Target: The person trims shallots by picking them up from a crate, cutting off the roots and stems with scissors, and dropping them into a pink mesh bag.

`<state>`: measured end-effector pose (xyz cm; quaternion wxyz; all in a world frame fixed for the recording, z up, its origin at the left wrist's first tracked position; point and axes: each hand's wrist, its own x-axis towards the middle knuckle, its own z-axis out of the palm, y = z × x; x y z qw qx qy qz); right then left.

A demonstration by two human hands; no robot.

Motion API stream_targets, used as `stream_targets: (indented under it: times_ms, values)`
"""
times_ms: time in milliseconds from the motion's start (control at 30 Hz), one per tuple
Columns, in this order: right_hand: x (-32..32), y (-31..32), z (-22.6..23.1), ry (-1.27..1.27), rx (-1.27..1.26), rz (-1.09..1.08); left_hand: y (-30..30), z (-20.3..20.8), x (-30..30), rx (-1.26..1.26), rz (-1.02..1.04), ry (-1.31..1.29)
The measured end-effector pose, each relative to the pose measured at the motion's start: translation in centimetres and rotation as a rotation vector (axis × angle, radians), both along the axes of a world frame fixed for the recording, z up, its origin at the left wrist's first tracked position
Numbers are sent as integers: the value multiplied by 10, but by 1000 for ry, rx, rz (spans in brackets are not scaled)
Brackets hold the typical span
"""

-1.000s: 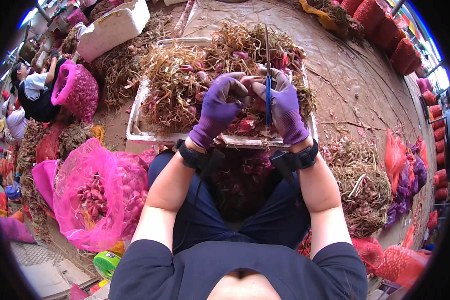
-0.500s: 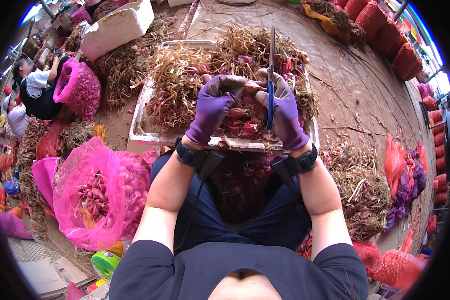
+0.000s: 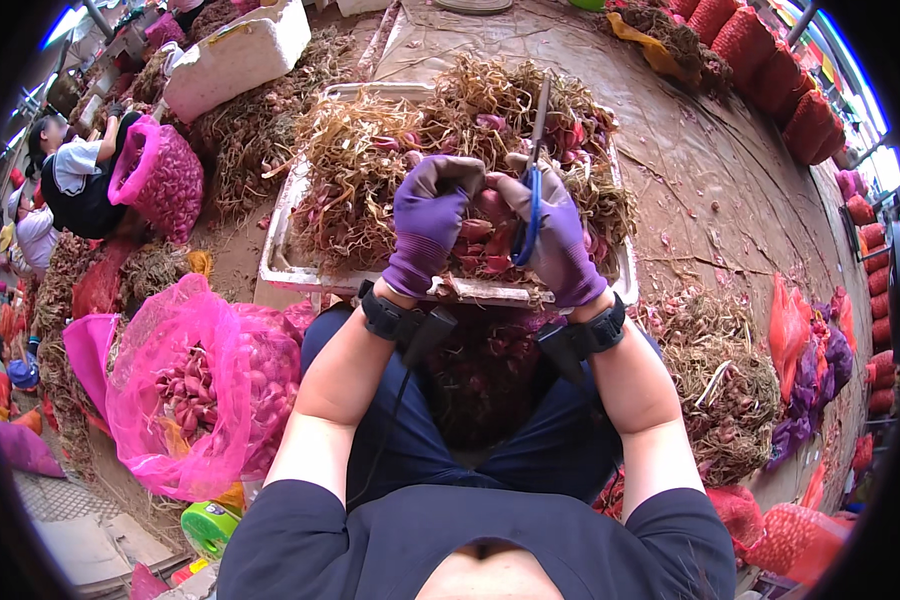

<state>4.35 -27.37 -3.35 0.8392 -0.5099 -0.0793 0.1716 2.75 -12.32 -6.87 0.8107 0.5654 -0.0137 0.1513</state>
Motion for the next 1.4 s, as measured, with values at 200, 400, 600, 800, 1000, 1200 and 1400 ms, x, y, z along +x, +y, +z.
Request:
stream_targets:
  times_ms: [200,400,600,800,1000,1200,1400]
  values:
    - [6,-3,-3,-113,61,-139,-5,9,3,-131,38,43]
    - [-3,-1,-5,-225,-1,-210,-13,8,-7,-115,-469,142]
    - [4,-4,2,-492,-272,-241,3,11,-1,664,-80,-39]
    - [6,-10,4,-481,-404,-196,10,26,-6,1032,-81,-160]
    - [10,-20,1,-184,-120,-176,-5,34,-9,161,-392,51]
    - [4,-9,3,-151,38,-140,4,-1,0,-210,-471,255]
    - [11,-27,12,-561,-687,-201,40,6,12,-634,-289,175]
